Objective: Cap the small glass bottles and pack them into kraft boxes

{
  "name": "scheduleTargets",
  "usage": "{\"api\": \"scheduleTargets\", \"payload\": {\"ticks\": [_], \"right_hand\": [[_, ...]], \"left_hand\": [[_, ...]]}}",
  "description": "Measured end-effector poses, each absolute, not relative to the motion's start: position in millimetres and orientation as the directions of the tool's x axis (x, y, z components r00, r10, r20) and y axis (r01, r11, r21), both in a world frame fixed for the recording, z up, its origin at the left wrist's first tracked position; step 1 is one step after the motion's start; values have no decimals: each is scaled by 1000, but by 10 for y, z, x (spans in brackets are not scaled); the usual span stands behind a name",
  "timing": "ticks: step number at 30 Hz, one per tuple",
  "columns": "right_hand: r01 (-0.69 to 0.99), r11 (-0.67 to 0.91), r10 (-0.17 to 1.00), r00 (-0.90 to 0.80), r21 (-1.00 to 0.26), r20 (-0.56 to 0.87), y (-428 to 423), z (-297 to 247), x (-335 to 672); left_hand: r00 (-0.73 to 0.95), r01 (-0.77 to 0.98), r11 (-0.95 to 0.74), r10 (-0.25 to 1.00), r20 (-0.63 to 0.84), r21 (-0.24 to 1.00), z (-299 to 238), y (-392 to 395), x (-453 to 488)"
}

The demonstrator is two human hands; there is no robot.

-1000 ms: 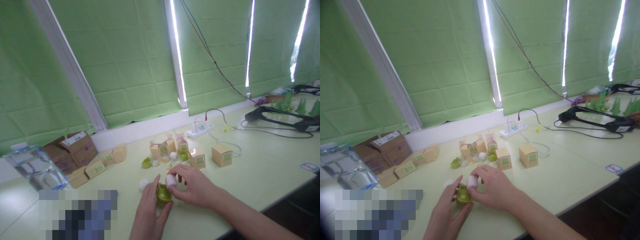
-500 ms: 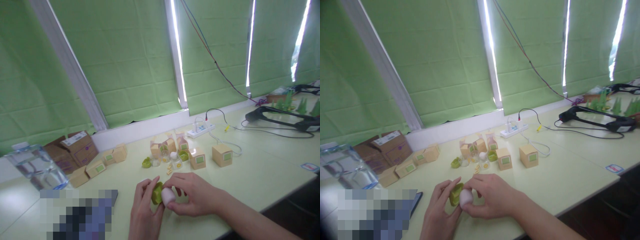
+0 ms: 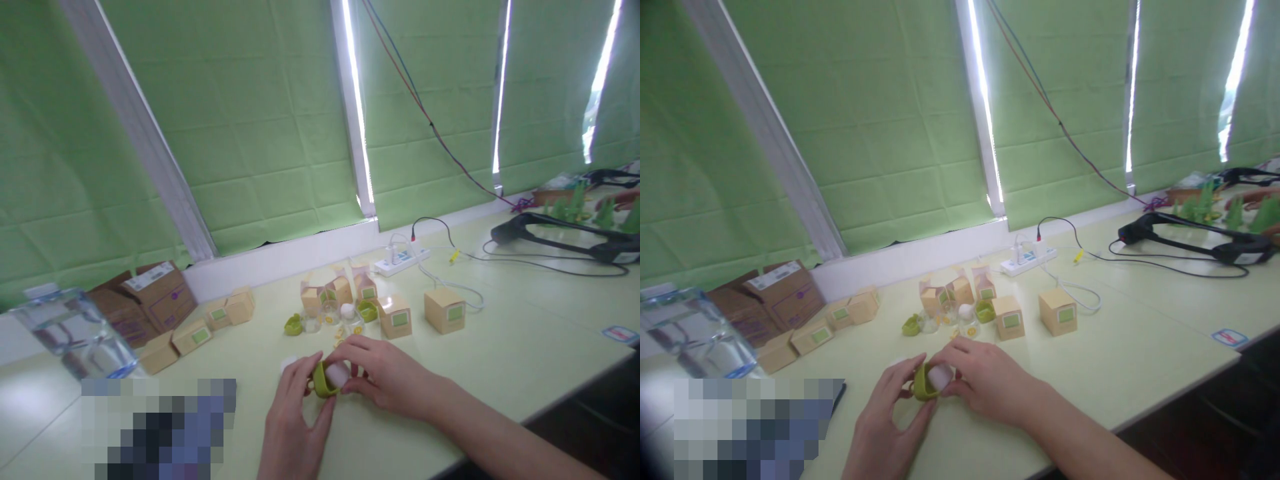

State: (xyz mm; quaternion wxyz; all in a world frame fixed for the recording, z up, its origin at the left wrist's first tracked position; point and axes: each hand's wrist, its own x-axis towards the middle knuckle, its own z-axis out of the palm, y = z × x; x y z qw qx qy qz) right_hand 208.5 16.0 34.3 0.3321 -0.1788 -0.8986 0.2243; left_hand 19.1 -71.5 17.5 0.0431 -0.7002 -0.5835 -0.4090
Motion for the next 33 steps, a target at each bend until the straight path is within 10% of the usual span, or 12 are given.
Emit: {"api": "scheduleTargets", "payload": {"ticks": [33], "right_hand": [[8, 510, 678, -619, -860, 396, 142, 301, 2012]], "left_hand": [[25, 879, -331, 751, 659, 343, 242, -757, 261]]}}
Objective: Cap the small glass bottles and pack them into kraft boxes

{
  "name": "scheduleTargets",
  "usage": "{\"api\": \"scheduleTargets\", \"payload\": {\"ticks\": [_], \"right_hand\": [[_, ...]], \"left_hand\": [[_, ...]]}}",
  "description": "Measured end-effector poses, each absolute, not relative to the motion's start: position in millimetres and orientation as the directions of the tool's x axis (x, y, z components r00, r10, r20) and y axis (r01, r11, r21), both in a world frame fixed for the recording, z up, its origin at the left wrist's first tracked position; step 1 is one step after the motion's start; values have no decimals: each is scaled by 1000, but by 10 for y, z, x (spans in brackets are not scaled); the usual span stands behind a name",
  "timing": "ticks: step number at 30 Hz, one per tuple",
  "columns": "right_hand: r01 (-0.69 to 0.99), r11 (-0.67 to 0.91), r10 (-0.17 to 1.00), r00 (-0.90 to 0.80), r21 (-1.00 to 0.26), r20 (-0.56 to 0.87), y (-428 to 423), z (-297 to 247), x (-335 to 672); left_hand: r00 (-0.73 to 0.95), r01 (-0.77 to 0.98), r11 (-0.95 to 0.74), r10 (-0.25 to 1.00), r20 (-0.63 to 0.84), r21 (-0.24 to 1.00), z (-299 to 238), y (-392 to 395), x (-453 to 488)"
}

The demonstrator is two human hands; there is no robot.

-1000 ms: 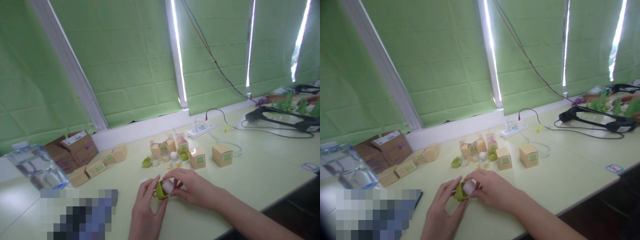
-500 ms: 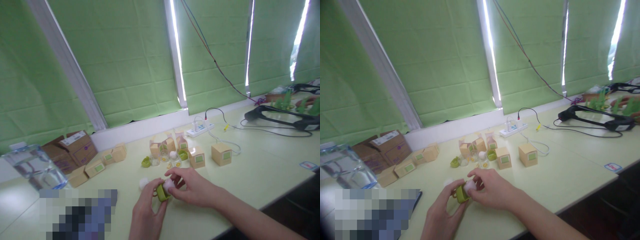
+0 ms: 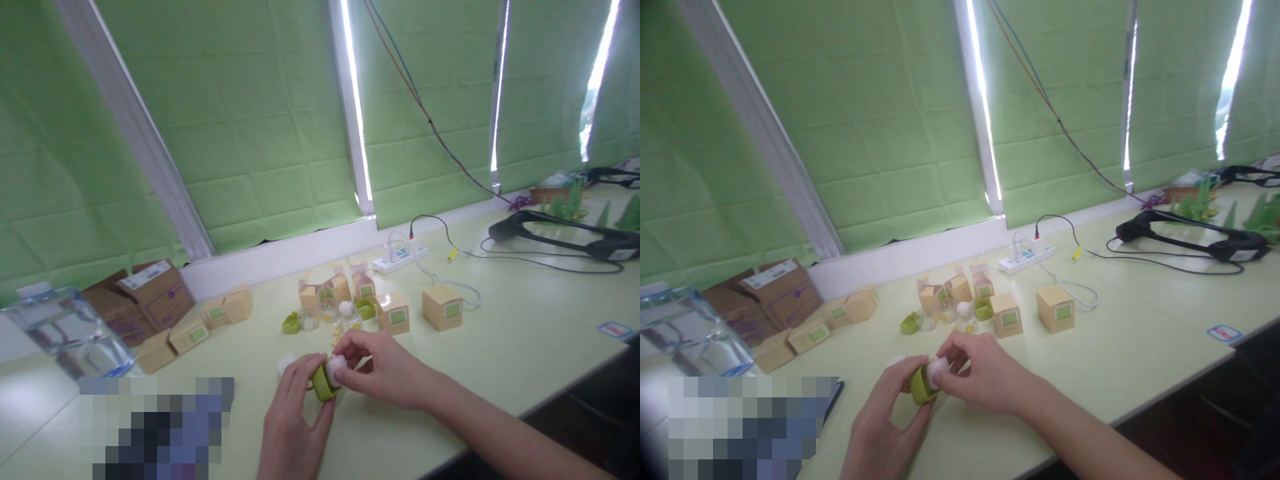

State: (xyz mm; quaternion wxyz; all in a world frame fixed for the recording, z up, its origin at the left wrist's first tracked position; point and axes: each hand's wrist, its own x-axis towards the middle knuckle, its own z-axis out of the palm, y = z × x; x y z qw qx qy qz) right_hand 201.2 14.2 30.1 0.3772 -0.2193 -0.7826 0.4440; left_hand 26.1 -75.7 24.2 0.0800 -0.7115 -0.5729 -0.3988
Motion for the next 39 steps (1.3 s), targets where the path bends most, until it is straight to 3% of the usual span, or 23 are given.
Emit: {"api": "scheduleTargets", "payload": {"ticks": [21, 25, 29, 32, 35, 39], "right_hand": [[13, 427, 701, -637, -904, 322, 134, 275, 1981], [-4, 457, 712, -598, -890, 368, 141, 264, 1968], [18, 555, 688, -572, -832, 447, 153, 279, 1982], [6, 630, 633, -584, -777, 509, 152, 291, 1994], [27, 710, 571, -608, -703, 552, 144, 297, 2009], [99, 781, 524, -640, -616, 562, 137, 307, 2022]], "left_hand": [[54, 881, -342, 760, 648, 328, 195, -756, 232], [-11, 814, -349, 789, 614, 464, 212, -757, 259], [-72, 600, -293, 907, 415, 745, 238, -758, 282], [-82, 415, -212, 960, 268, 885, 240, -746, 274], [-98, 353, -166, 972, 212, 921, 220, -730, 260], [-126, 434, -128, 972, 200, 892, 205, -724, 256]]}}
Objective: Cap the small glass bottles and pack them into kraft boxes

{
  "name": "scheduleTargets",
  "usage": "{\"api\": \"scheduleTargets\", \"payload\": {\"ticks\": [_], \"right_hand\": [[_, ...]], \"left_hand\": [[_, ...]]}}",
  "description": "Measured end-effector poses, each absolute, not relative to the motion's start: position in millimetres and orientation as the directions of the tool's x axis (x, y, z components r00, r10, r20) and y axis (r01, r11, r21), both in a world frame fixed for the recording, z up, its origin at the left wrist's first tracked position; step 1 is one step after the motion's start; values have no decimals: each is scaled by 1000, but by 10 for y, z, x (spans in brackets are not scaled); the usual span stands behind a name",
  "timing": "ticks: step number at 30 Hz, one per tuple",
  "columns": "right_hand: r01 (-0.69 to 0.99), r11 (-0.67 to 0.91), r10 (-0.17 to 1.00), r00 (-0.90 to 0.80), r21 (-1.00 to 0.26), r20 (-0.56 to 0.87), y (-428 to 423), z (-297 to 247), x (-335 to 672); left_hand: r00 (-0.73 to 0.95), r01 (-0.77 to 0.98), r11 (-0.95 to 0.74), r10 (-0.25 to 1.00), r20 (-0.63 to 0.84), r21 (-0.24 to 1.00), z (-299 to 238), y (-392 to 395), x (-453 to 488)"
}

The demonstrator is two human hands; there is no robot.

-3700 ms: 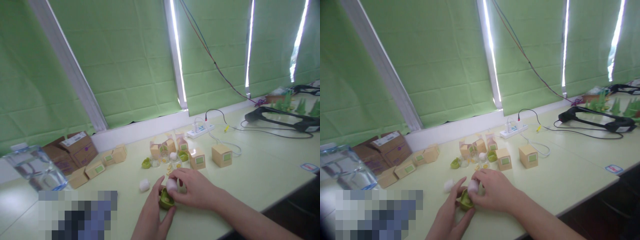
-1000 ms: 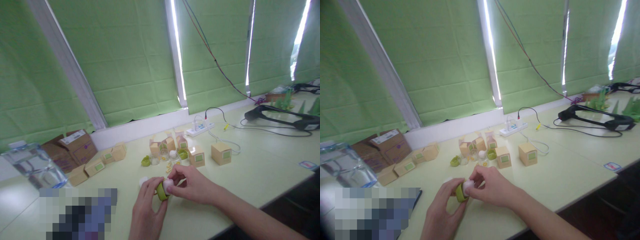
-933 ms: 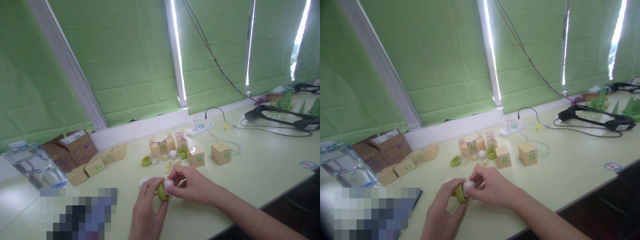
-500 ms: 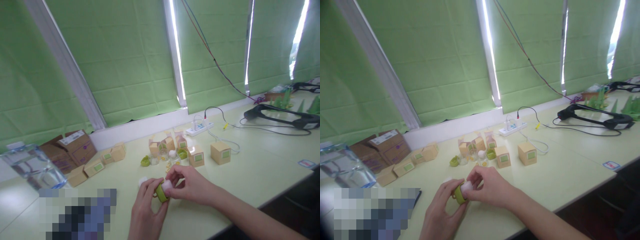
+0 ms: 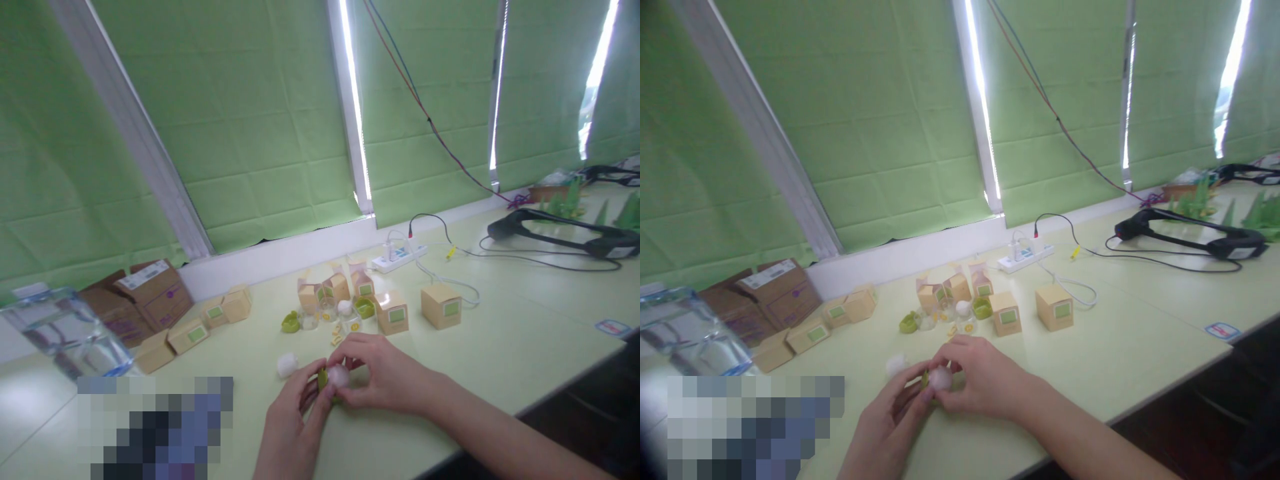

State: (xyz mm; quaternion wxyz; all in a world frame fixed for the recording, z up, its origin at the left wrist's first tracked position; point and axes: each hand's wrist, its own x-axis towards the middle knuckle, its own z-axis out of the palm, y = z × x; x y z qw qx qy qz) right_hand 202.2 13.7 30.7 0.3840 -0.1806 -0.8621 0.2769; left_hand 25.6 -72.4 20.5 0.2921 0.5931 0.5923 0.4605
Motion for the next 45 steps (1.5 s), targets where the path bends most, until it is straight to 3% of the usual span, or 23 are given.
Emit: {"api": "scheduleTargets", "payload": {"ticks": [10, 24, 37, 45], "right_hand": [[149, 813, 501, -670, -562, 547, 124, 334, 2034], [149, 853, 447, -703, -501, 553, 142, 322, 2041], [189, 867, 455, -679, -461, 577, 63, 379, 2034], [191, 859, 468, -667, -474, 580, 12, 398, 1966]], "left_hand": [[-125, 642, -105, 963, 238, 759, 327, -736, 267], [-99, 805, -189, 892, 442, 562, 247, -725, 244], [-85, 825, -238, 845, 529, 513, 244, -744, 284], [-101, 825, -212, 856, 507, 523, 272, -778, 324]]}}
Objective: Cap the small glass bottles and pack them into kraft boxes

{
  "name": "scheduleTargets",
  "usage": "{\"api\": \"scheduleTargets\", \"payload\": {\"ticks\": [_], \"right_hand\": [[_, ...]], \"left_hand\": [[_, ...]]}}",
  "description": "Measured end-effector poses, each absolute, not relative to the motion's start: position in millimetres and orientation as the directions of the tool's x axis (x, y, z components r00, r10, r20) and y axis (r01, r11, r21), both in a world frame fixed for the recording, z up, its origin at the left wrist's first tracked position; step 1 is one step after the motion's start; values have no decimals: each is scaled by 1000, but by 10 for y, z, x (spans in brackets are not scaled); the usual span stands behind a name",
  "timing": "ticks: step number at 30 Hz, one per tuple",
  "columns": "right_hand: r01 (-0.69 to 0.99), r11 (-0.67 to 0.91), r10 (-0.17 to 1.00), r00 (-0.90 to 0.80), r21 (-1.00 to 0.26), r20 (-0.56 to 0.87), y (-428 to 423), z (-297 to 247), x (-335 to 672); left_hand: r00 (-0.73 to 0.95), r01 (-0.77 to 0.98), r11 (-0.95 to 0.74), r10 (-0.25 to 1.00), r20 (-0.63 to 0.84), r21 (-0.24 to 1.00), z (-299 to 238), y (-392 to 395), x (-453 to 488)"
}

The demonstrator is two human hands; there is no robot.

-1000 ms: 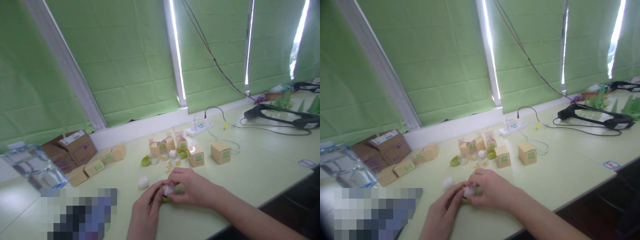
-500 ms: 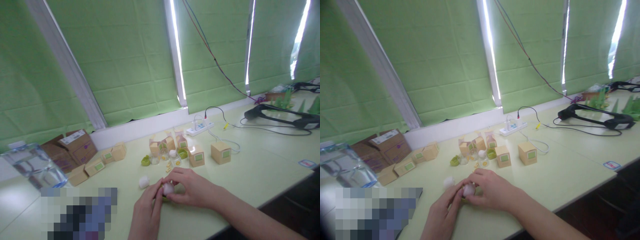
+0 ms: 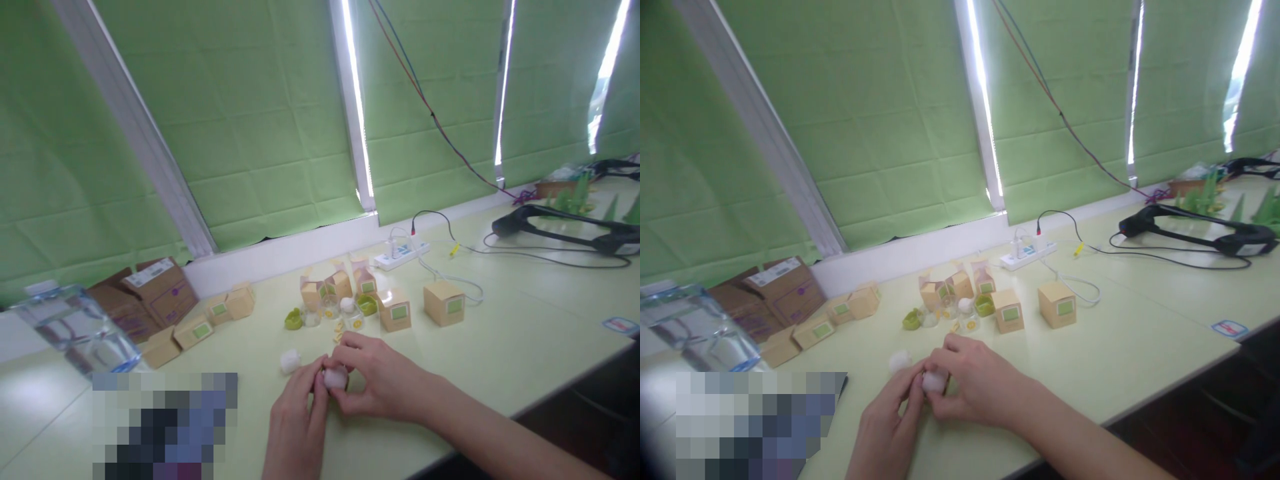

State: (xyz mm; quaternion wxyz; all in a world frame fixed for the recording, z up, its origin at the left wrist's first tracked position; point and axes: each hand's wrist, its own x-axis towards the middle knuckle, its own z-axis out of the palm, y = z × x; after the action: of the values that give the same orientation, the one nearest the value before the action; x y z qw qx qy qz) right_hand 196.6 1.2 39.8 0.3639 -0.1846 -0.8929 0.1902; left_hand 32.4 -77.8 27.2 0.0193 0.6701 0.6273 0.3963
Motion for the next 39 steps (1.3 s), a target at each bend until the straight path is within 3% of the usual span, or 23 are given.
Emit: {"api": "scheduleTargets", "payload": {"ticks": [9, 13, 20, 31, 39], "right_hand": [[139, 882, 433, -618, -451, 656, 81, 333, 1992], [97, 852, 476, -552, -514, 685, 110, 356, 2031], [-28, 762, 541, -521, -647, 660, 142, 339, 2066], [-60, 791, 477, -563, -609, 675, 119, 291, 2049], [85, 814, 506, -588, -574, 631, 62, 420, 2102]], "left_hand": [[-225, 691, -142, 890, 397, 709, 296, -754, 244], [-212, 628, -195, 889, 406, 753, 329, -775, 256], [-47, 723, -392, 794, 606, 569, 307, -798, 357], [3, 829, -400, 702, 712, 390, 357, -823, 363], [9, 858, -381, 681, 732, 344, 346, -843, 410]]}}
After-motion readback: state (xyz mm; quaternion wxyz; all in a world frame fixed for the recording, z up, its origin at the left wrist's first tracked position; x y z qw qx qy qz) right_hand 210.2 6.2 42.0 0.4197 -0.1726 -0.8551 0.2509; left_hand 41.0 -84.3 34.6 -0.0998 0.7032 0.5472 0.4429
